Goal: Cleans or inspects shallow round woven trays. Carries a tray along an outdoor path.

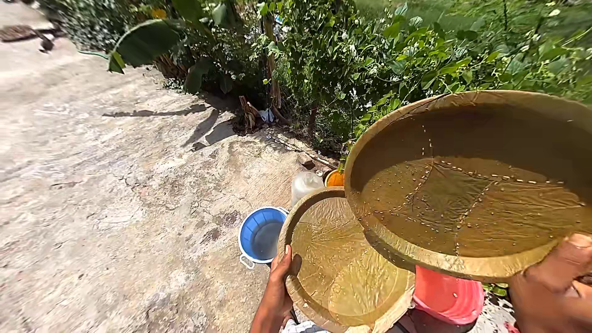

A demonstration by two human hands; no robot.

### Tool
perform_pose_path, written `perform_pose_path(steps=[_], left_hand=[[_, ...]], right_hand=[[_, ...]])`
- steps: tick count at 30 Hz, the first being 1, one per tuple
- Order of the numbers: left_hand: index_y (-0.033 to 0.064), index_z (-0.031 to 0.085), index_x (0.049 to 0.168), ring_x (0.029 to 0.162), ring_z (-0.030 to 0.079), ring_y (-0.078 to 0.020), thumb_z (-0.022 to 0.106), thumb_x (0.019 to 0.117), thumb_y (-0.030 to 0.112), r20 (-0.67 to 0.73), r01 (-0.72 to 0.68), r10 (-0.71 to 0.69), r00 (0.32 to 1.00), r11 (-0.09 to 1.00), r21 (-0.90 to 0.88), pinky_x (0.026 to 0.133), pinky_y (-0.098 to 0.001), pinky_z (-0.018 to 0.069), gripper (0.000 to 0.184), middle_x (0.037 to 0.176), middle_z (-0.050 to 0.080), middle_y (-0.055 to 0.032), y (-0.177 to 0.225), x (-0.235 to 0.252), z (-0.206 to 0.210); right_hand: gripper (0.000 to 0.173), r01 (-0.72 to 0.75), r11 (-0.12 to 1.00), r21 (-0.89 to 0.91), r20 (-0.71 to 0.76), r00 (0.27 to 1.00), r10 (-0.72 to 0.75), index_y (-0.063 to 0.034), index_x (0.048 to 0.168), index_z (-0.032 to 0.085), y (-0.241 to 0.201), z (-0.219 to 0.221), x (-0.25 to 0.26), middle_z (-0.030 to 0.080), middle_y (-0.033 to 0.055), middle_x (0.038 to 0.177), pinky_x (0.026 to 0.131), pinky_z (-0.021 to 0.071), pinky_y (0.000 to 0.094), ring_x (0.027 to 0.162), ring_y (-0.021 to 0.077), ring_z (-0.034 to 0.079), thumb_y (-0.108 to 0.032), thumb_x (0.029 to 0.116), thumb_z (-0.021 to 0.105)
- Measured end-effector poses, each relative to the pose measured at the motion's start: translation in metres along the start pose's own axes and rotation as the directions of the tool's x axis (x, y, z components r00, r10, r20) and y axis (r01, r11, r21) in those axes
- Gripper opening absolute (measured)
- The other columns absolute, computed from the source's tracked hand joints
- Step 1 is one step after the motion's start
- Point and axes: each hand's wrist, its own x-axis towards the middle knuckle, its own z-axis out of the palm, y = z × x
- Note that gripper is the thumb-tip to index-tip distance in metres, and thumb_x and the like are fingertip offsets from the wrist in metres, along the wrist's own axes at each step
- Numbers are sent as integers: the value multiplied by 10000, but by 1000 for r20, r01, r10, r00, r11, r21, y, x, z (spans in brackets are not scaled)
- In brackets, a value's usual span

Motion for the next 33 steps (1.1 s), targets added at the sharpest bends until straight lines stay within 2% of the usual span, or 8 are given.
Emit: perform_pose_path(steps=[4,6,8,12,14,25,29,33], left_hand=[[1,454,1372,977,741,-241,721,900,444,-32,2,-1,999,1000,16,848,-423,629,700,1098,721,-178,3,-4,2],[-2,461,1368,980,740,-247,736,889,448,-35,3,-3,999,1000,10,852,-433,627,713,1100,719,-185,4,-5,2],[0,472,1353,972,743,-248,726,899,440,-32,-2,2,999,1000,9,847,-432,630,682,1092,723,-183,5,-6,1],[15,449,1369,980,740,-244,713,905,426,-55,-3,3,998,1000,0,848,-432,629,674,1098,720,-173,6,-8,3],[19,451,1375,990,738,-244,712,907,424,-51,-3,2,999,1000,-2,856,-435,627,672,1106,719,-172,5,-7,4],[46,525,1324,957,746,-210,708,910,417,-61,-36,40,997,997,62,842,-411,630,585,1069,742,-137,9,-5,4],[30,554,1272,928,743,-154,545,1003,292,-109,-73,103,989,966,247,838,-360,630,375,1021,752,-89,14,-7,4],[-14,613,1157,810,741,-147,545,973,225,-201,-55,159,967,894,445,762,-336,635,309,893,747,-81,12,-4,2]], right_hand=[[343,-298,950,94,52,954,294,96,1283,459,34,-1,5,560,114,1125,851,556,260,930,74,633,-158,1059,512],[288,-461,883,85,-25,885,464,85,1249,465,29,0,5,527,67,1033,758,532,188,811,6,590,-105,1043,529],[317,-537,842,45,-94,837,539,105,1280,462,35,-1,-2,527,103,1081,799,508,181,870,14,579,-94,1043,534],[450,-525,837,-155,-9,848,530,100,1333,431,90,-11,-35,552,191,1185,896,507,295,971,121,580,-253,1062,496],[433,-557,810,-182,79,813,577,85,1340,421,93,-10,-52,566,191,1126,828,510,299,895,109,569,-226,1057,521],[189,-815,566,125,463,553,693,0,1142,530,66,17,-131,634,95,1003,752,607,314,864,131,677,-122,1000,557],[168,-850,511,130,529,495,689,-14,1093,561,49,22,-142,634,122,1026,780,594,356,908,189,663,-141,983,570],[171,-869,466,168,605,464,647,0,1100,560,31,29,-147,668,137,984,757,616,360,873,215,695,-130,990,555]])
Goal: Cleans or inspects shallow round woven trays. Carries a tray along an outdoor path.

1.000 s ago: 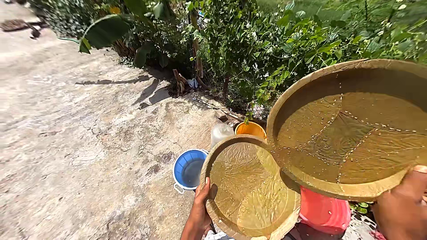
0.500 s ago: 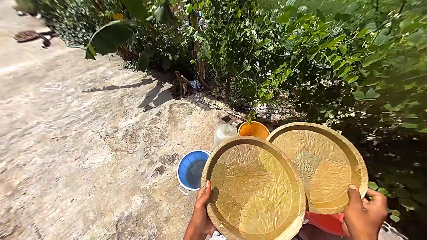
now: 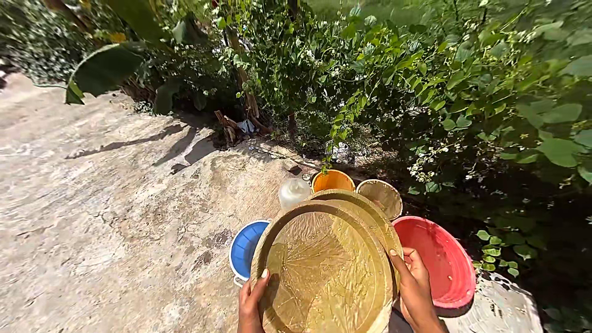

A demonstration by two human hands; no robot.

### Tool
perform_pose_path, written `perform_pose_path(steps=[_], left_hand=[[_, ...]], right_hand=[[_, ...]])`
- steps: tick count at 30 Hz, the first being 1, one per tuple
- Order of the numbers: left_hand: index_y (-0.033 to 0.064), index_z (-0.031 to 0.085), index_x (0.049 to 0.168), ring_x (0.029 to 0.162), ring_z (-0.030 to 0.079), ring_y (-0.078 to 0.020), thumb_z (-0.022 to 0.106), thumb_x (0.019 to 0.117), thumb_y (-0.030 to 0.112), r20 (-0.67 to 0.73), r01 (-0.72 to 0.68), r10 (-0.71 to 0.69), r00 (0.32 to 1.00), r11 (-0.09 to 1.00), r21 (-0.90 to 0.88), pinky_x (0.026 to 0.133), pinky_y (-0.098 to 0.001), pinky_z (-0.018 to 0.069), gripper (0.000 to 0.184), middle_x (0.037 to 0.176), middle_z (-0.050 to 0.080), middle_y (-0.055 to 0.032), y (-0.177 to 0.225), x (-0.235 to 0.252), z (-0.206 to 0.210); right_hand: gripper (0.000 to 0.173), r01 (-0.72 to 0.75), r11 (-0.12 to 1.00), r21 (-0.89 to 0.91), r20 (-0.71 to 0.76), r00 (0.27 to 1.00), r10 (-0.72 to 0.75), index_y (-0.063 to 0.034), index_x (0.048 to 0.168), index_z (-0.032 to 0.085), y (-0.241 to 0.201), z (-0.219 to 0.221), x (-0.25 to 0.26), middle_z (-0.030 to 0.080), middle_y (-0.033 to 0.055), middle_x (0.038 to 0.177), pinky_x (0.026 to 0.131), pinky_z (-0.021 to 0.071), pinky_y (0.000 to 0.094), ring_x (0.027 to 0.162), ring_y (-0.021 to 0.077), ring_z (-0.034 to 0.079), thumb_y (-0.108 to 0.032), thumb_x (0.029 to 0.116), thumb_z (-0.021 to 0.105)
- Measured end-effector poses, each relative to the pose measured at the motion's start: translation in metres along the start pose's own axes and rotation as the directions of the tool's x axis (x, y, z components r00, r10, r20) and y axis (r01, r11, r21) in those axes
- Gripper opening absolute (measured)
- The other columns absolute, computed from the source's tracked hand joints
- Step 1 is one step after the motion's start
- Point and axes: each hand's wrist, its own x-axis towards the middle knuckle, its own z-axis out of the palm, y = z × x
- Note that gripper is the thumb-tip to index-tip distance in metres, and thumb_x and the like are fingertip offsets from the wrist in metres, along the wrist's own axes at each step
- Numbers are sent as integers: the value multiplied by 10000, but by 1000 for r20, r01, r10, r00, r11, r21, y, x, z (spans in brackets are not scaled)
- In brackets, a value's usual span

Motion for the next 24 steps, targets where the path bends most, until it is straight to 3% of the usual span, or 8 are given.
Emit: perform_pose_path(steps=[3,7,11,13,14,15,20,24], left_hand=[[-26,531,1321,918,733,-155,595,955,263,-33,-17,17,999,1000,17,821,-353,630,471,1046,732,-106,-6,2,-1],[79,131,1612,1257,596,-224,728,847,407,-43,52,-53,998,999,-15,981,-412,561,1024,1493,478,-176,-11,-1,1],[118,159,1565,1075,692,-236,744,848,313,0,71,-72,997,983,-167,849,-426,621,946,1317,602,-158,-8,0,0],[48,292,1495,958,734,-241,722,863,284,13,105,-105,994,964,-245,809,-433,636,800,1144,692,-169,-6,-1,-1],[26,345,1447,926,742,-253,717,864,278,29,131,-128,991,949,-287,798,-444,637,736,1084,711,-178,-6,-1,-1],[23,369,1424,920,745,-264,701,871,273,49,161,-153,987,934,-320,798,-456,636,691,1060,718,-184,-5,-1,-1],[24,464,1345,931,744,-286,684,890,264,129,240,-203,971,870,-431,811,-484,629,559,1056,724,-196,-6,-5,0],[41,465,1328,914,750,-272,646,924,239,164,242,-185,969,849,-470,805,-473,632,484,1033,735,-180,-8,-8,-2]], right_hand=[[120,-7,998,59,68,998,3,11,1093,544,1,9,-8,672,136,963,734,624,349,845,206,703,-65,1017,490],[180,-6,995,104,151,988,-9,5,1104,547,5,17,-15,668,116,985,755,616,334,870,186,694,-15,978,420],[212,-47,984,173,195,981,12,-10,1125,521,9,23,-19,676,113,999,745,620,336,879,182,702,-10,958,389],[354,-86,980,180,222,974,45,21,1299,485,9,25,-22,649,131,1183,891,591,324,1053,161,672,-32,972,360],[489,-120,978,170,248,966,75,43,1478,391,9,24,-25,581,144,1374,1034,525,312,1221,138,606,-60,1006,321],[526,-140,978,154,256,962,98,40,1536,334,8,25,-27,531,146,1457,1096,480,303,1296,123,560,-82,1026,291],[391,-113,990,88,179,979,96,32,1270,617,4,26,-14,701,108,1169,952,573,319,1077,134,679,-149,1082,326],[331,92,989,-120,174,982,-70,-13,1192,679,-6,17,4,721,101,1061,831,606,329,968,185,704,-227,1060,465]])
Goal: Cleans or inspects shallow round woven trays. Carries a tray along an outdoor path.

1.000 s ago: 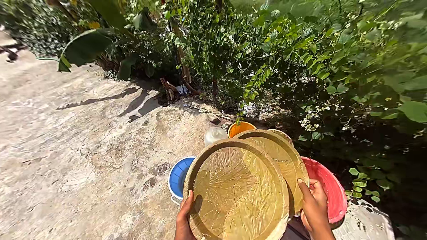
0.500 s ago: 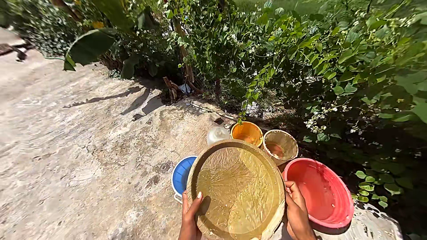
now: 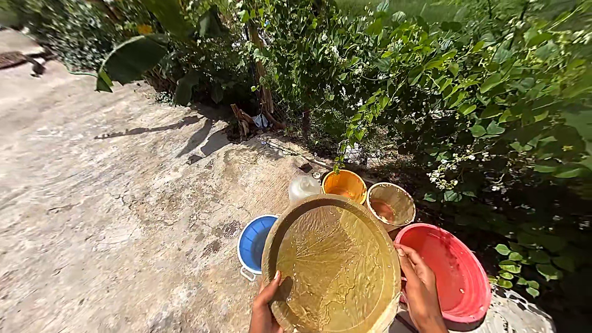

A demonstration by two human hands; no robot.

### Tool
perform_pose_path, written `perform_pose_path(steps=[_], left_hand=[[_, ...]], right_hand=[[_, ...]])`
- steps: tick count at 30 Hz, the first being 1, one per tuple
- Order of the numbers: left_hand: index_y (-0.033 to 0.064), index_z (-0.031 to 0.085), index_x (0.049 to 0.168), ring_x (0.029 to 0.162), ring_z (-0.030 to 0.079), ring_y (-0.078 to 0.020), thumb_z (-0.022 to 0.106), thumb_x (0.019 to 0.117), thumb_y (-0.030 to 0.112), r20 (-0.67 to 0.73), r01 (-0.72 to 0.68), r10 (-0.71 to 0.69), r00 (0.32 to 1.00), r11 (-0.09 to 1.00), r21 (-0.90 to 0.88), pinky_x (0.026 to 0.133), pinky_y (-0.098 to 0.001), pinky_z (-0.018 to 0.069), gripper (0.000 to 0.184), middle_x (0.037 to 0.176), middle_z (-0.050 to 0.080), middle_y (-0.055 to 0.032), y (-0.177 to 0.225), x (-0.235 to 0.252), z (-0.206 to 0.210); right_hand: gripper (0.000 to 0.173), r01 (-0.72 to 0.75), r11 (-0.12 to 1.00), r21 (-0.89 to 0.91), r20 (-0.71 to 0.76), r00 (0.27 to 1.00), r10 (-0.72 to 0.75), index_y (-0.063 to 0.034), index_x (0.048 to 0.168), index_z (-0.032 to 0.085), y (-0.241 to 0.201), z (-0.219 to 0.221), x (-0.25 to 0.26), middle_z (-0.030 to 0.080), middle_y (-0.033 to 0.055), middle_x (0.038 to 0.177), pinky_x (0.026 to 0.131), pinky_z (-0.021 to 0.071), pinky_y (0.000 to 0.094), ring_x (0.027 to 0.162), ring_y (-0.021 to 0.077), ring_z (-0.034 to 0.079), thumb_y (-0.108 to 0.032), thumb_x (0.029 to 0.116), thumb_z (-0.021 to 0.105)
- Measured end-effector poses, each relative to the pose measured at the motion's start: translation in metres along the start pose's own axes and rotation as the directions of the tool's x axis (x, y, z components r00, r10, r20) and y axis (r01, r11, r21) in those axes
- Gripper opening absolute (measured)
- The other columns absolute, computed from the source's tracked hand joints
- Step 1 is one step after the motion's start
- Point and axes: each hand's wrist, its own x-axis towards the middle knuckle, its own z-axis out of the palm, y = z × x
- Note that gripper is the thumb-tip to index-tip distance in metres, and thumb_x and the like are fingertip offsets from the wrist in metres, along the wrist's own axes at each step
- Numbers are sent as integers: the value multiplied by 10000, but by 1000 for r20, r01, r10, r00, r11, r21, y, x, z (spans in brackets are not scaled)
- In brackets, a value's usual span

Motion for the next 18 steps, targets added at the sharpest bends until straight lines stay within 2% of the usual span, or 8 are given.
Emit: perform_pose_path(steps=[2,4,7,9,12,14,16,18], left_hand=[[46,562,1255,901,755,-256,633,934,249,4,1,0,1000,1000,-26,800,-461,634,386,1008,750,-167,0,0,3],[44,547,1255,909,754,-255,656,919,253,18,2,-2,1000,1000,-30,805,-460,633,410,1013,746,-167,-1,0,5],[42,477,1329,938,748,-280,754,868,286,56,14,-13,998,1000,-18,825,-483,628,591,1052,733,-185,-4,2,4],[39,480,1329,933,748,-288,744,874,282,60,25,-22,998,999,-40,817,-488,628,579,1051,730,-198,-5,4,6],[46,529,1297,933,752,-266,655,946,307,53,19,-16,998,998,-61,818,-463,632,454,1042,740,-183,-8,4,12],[57,533,1304,976,745,-258,675,947,360,79,7,-1,997,997,-74,853,-458,624,489,1077,737,-174,-11,4,10],[77,597,1264,979,747,-247,754,886,415,80,-7,15,997,995,-97,861,-448,623,531,1071,745,-155,-14,4,8],[99,640,1197,938,751,-211,734,890,473,77,-21,30,997,993,-113,839,-418,627,493,1017,755,-124,-16,3,10]], right_hand=[[380,110,989,-104,32,994,-107,-55,1259,687,-13,-7,6,736,75,1124,860,608,323,1018,180,710,-317,1042,518],[404,224,952,-207,78,974,-212,-91,1254,713,-24,-12,11,743,43,1156,868,624,322,1034,165,720,-391,1021,574],[378,328,863,-383,115,945,-308,-161,1138,777,-31,-16,16,731,-7,1124,710,636,284,927,104,718,-467,932,691],[354,353,812,-465,124,934,-334,-168,1109,785,-34,-17,16,728,-2,1117,640,633,262,869,79,721,-448,903,723],[339,421,672,-609,171,897,-407,-130,1098,791,-44,-19,10,722,56,1118,678,644,277,864,95,729,-402,913,708],[326,431,593,-680,185,883,-431,-118,1074,794,-52,-19,7,726,77,1084,693,635,293,856,119,725,-377,899,702],[320,416,564,-713,181,887,-425,-118,1044,786,-59,-20,5,728,61,1037,705,627,300,832,117,714,-372,868,703],[328,385,569,-727,166,902,-398,-131,1026,761,-65,-22,6,721,12,968,696,602,310,798,97,687,-390,834,700]])
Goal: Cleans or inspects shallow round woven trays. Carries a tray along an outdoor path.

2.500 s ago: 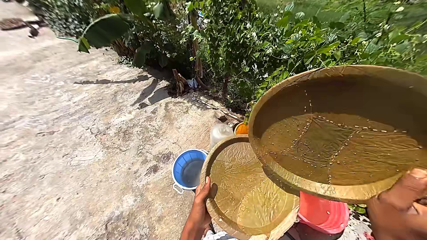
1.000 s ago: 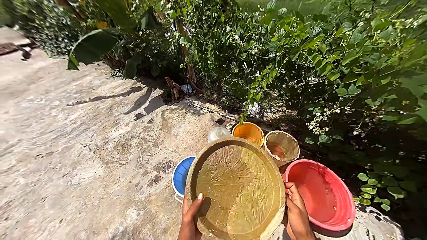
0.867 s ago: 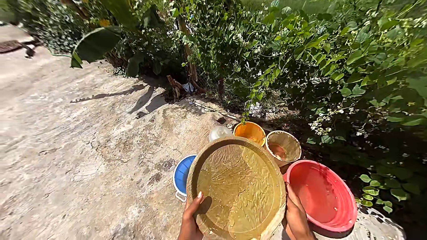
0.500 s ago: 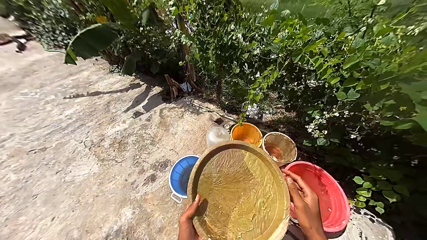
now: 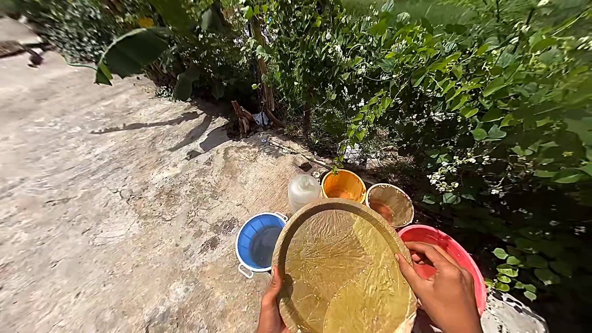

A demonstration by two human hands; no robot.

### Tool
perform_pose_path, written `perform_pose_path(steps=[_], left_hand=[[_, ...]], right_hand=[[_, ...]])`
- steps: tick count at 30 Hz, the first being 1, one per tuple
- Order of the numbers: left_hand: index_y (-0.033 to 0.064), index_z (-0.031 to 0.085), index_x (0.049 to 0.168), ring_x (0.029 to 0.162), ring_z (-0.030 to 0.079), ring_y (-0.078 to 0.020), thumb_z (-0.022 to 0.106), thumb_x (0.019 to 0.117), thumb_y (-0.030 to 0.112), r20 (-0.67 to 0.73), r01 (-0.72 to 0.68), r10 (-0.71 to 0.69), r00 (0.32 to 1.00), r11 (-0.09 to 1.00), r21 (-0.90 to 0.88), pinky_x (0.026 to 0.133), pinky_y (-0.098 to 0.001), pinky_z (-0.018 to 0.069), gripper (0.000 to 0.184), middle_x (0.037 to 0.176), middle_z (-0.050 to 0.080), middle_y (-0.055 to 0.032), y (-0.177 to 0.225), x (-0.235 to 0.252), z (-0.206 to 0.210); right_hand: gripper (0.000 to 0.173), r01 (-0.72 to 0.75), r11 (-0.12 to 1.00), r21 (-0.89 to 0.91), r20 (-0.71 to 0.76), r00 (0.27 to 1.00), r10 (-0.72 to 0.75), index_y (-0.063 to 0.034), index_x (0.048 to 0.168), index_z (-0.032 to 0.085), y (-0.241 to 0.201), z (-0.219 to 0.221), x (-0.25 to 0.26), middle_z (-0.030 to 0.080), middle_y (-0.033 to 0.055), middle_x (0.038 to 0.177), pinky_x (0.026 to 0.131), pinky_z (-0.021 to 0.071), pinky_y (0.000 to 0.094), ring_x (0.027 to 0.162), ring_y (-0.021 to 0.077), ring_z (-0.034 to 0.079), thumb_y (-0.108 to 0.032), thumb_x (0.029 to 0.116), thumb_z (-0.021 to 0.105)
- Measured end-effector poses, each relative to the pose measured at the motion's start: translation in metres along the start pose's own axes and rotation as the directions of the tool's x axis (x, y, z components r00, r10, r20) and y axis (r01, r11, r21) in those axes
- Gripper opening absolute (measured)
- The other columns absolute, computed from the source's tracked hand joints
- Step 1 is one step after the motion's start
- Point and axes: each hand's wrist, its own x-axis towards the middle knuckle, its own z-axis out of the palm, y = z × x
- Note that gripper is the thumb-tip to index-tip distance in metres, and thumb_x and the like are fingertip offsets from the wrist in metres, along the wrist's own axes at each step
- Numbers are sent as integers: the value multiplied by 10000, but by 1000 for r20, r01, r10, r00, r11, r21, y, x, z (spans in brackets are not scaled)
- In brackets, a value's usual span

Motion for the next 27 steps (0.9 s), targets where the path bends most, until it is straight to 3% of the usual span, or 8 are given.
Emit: perform_pose_path(steps=[3,5,8,11,13,16,18,27], left_hand=[[112,594,1285,1022,736,-185,601,959,558,33,-19,19,999,1000,12,893,-401,619,552,1110,749,-99,0,-2,4],[115,584,1314,1070,724,-202,600,952,575,61,-26,26,998,1000,0,924,-419,607,586,1157,738,-108,0,-3,6],[126,608,1297,1080,722,-208,608,930,602,105,-28,30,994,999,-17,943,-430,599,601,1160,740,-106,2,-3,11],[119,590,1326,1102,713,-219,607,910,640,135,-9,11,991,1000,-14,955,-445,592,667,1185,729,-118,3,-3,10],[137,607,1328,1125,703,-219,581,904,670,175,4,0,985,1000,-27,972,-446,582,681,1204,725,-110,5,-3,10],[143,603,1336,1132,700,-217,591,874,700,194,7,-5,981,1000,-13,980,-445,578,724,1213,722,-108,7,-2,7],[142,605,1332,1122,704,-221,603,845,721,186,12,-13,982,1000,4,978,-447,580,756,1202,725,-111,9,-3,7],[163,655,1306,1128,702,-229,639,809,734,299,72,-66,952,997,-11,1000,-453,564,757,1204,728,-112,11,-1,-2]], right_hand=[[333,-149,986,81,91,986,141,-175,1025,693,-2,-5,6,699,-72,868,590,564,269,698,37,657,-414,794,701],[323,-269,945,188,182,955,236,-205,1029,658,-2,-7,8,701,-96,809,519,571,263,633,40,670,-405,781,717],[383,-341,883,322,268,928,260,-178,1075,599,-2,-8,10,694,-60,745,515,595,307,619,108,694,-416,810,741],[371,-355,835,421,321,919,228,-159,1165,543,-4,-6,8,702,2,757,499,588,326,596,161,692,-390,907,675],[387,-347,826,445,314,924,219,-172,1249,550,-3,-3,8,716,14,830,520,593,329,633,166,700,-349,921,652],[481,-308,847,433,298,936,188,-164,1388,575,0,1,5,740,19,1061,677,632,334,840,129,734,-324,936,616],[464,-295,840,456,293,941,171,-132,1382,594,2,3,3,749,26,1080,726,646,325,889,126,744,-307,952,606],[439,-329,764,556,295,937,189,-76,1370,592,-1,-3,0,755,57,1062,723,654,323,875,165,753,-208,952,606]])
